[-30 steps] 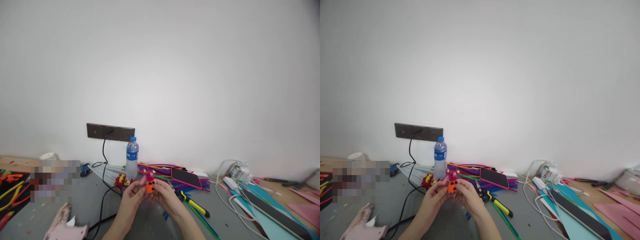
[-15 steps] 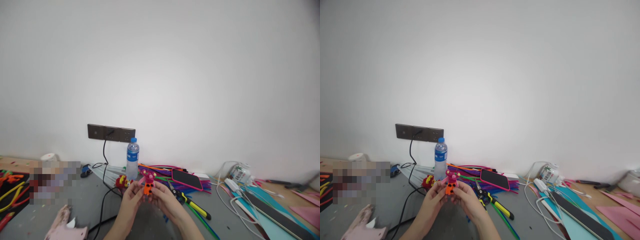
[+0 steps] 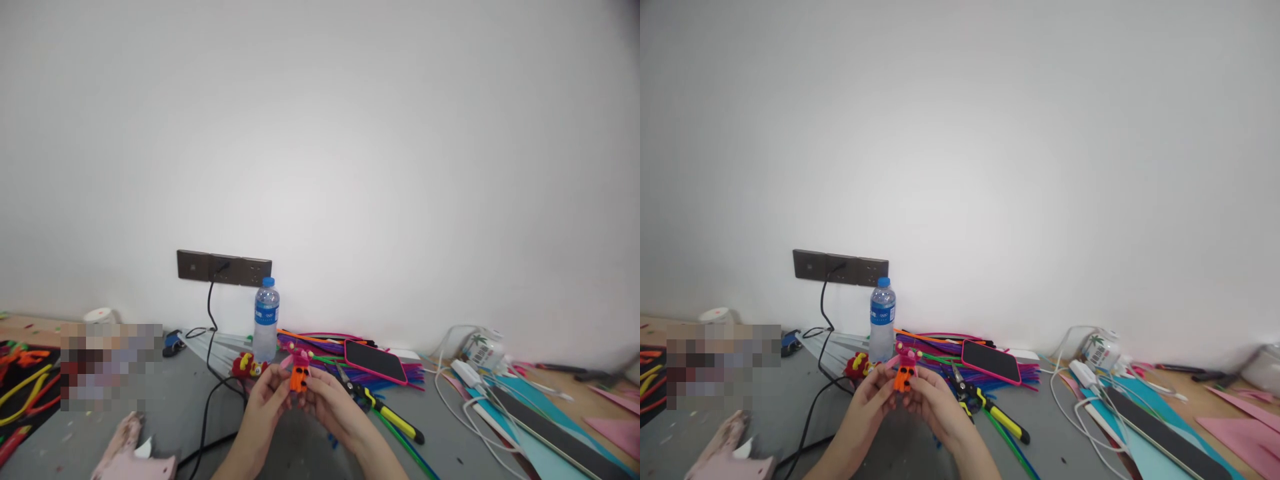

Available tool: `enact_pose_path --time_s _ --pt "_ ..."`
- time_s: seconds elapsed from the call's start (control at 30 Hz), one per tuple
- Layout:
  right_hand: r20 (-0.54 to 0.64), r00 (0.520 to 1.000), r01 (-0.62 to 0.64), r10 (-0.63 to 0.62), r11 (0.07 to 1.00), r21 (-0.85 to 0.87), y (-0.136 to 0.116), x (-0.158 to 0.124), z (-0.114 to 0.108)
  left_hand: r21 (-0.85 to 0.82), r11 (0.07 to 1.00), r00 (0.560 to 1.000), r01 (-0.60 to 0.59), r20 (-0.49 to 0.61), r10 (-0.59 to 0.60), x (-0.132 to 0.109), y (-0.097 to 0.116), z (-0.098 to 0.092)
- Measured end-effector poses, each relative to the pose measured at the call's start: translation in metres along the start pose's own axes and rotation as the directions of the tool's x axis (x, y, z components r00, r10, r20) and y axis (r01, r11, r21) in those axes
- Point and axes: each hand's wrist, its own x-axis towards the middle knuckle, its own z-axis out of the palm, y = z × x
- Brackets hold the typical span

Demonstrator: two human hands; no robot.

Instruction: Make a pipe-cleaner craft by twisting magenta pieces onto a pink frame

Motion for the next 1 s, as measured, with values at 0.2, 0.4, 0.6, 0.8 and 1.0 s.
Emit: enact_pose_path --time_s 0.2,0.4,0.6,0.8,1.0 --pt "0.022 1.000 0.005 -0.005 0.999 0.035 -0.002 0.000 0.001 -0.024 0.999 1.000 0.025 0.004 -0.025 -0.003 0.007 0.006" --pt "-0.018 1.000 0.024 -0.024 0.999 0.027 -0.006 0.000 -0.002 -0.107 0.985 0.991 0.132 -0.005 -0.133 -0.009 0.016 0.014" --pt "-0.032 0.999 0.023 -0.022 0.999 0.047 -0.008 -0.002 -0.005 -0.052 0.991 0.992 0.125 0.022 -0.124 -0.012 0.015 0.012" --pt "-0.073 0.997 0.042 -0.039 0.998 0.044 -0.012 -0.003 -0.004 0.012 0.991 0.989 0.136 0.053 -0.137 -0.010 0.010 0.009" --pt "-0.063 0.996 0.063 -0.061 0.997 0.033 -0.009 -0.001 -0.006 0.090 0.985 0.981 0.148 0.110 -0.157 -0.011 -0.001 0.008"
